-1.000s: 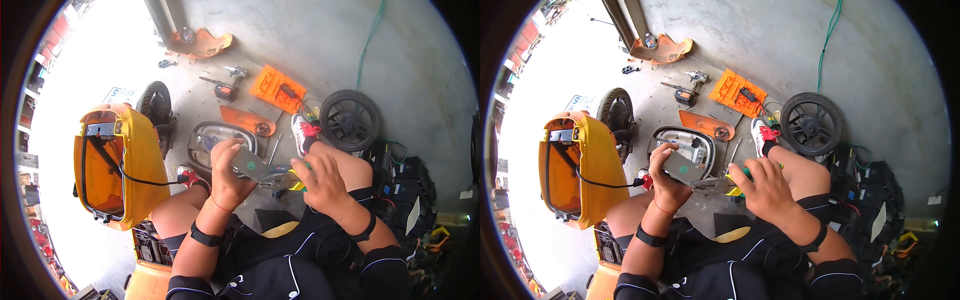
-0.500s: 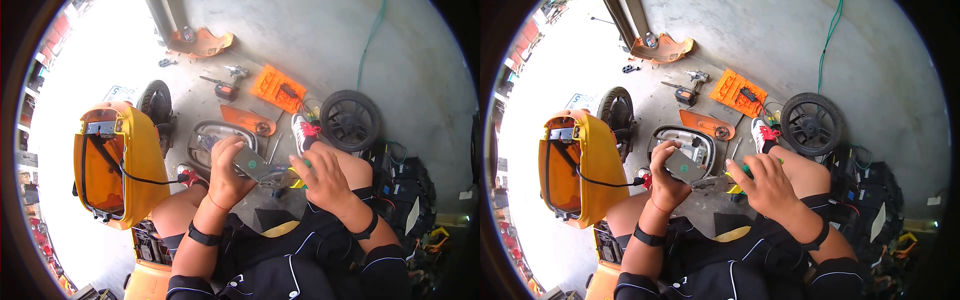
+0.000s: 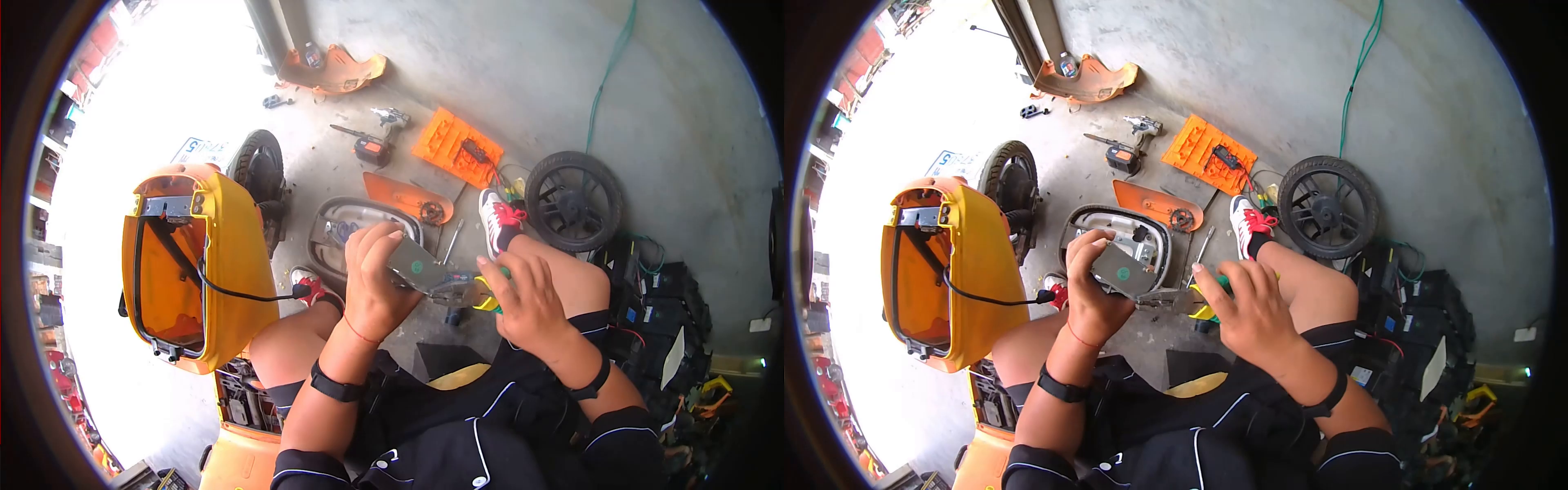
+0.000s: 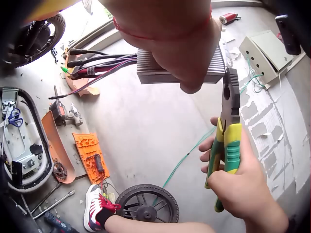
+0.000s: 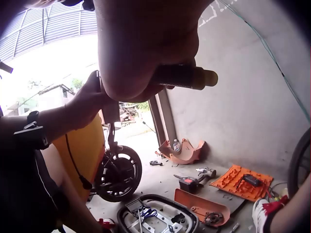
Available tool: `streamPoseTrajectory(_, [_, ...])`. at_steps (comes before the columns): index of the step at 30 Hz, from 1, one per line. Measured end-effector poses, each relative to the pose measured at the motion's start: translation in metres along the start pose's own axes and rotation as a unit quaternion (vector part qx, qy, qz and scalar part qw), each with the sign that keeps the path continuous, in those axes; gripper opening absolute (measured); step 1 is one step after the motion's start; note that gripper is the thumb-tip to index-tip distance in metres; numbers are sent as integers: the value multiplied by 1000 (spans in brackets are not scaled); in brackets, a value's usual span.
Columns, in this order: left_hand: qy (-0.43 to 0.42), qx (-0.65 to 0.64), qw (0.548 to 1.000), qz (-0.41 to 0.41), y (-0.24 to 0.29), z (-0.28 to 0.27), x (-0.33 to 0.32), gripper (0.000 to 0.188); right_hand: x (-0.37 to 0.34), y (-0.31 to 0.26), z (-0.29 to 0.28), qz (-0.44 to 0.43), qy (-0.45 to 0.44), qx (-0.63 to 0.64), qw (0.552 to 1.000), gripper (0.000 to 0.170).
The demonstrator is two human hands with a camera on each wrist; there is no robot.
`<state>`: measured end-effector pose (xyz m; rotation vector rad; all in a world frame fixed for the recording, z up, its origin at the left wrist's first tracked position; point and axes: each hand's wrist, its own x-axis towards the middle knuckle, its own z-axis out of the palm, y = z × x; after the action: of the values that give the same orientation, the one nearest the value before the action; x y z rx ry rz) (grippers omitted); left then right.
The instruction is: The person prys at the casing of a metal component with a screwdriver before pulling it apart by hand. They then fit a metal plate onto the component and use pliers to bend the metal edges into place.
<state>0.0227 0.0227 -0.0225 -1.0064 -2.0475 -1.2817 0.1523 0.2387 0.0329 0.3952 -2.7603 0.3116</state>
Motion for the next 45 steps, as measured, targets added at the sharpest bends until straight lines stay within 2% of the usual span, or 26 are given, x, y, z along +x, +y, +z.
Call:
streamPoseTrajectory(2, [-38, -16, 999, -2, 4, -3, 4, 89, 2, 6, -3, -21, -3, -7, 1000, 75])
streamPoseTrajectory(5, [-25, -8, 999, -22, 4, 1, -2, 91, -2, 5, 1, -33, -2, -14, 999, 75])
streamPoseTrajectory(7, [8, 20, 999, -40, 12, 5, -3, 93, -10, -14, 11, 60, -11, 56, 997, 74])
streamPoseTrajectory(9, [41, 50, 996, -59, 21, 5, -1, 94, -15, -30, 21, 82, -2, 82, 993, 74])
streamPoseTrajectory(11, [-51, 132, 979, -145, 34, -4, 7, 96, -16, -41, 27, 179, -30, 217, 959, 72])
streamPoseTrajectory(13, [-112, 156, 962, -196, 32, -5, 9, 88, -14, -32, 21, 226, -117, 277, 927, 70])
streamPoseTrajectory(15, [-213, 174, 922, -273, 33, -6, 12, 85, -10, -17, 11, 313, -258, 354, 843, 74])
streamPoseTrajectory(17, [-233, 172, 916, -279, 33, -6, 10, 84, -20, -3, 16, 304, -291, 357, 834, 77])
streamPoseTrajectory(19, [-251, 171, 910, -284, 33, -7, 9, 83, -10, 2, 4, 335, -363, 423, 759, 76])
streamPoseTrajectory(23, [-253, 162, 912, -281, 29, -7, 7, 75, -3, 10, -3, 343, -398, 479, 703, 71])
streamPoseTrajectory(33, [-254, 87, 915, -301, 24, -15, 12, 78, 12, 8, -15, 339, -398, 471, 711, 68])
streamPoseTrajectory(35, [-256, 83, 914, -304, 25, -16, 14, 79, 13, 9, -16, 358, -422, 471, 688, 73])
streamPoseTrajectory(39, [-274, 102, 903, -314, 28, -17, 15, 81, 11, 13, -13, 352, -420, 480, 685, 73])
streamPoseTrajectory(45, [-289, 137, 894, -314, 28, -16, 13, 83, 11, 12, -8, 389, -420, 509, 642, 73])
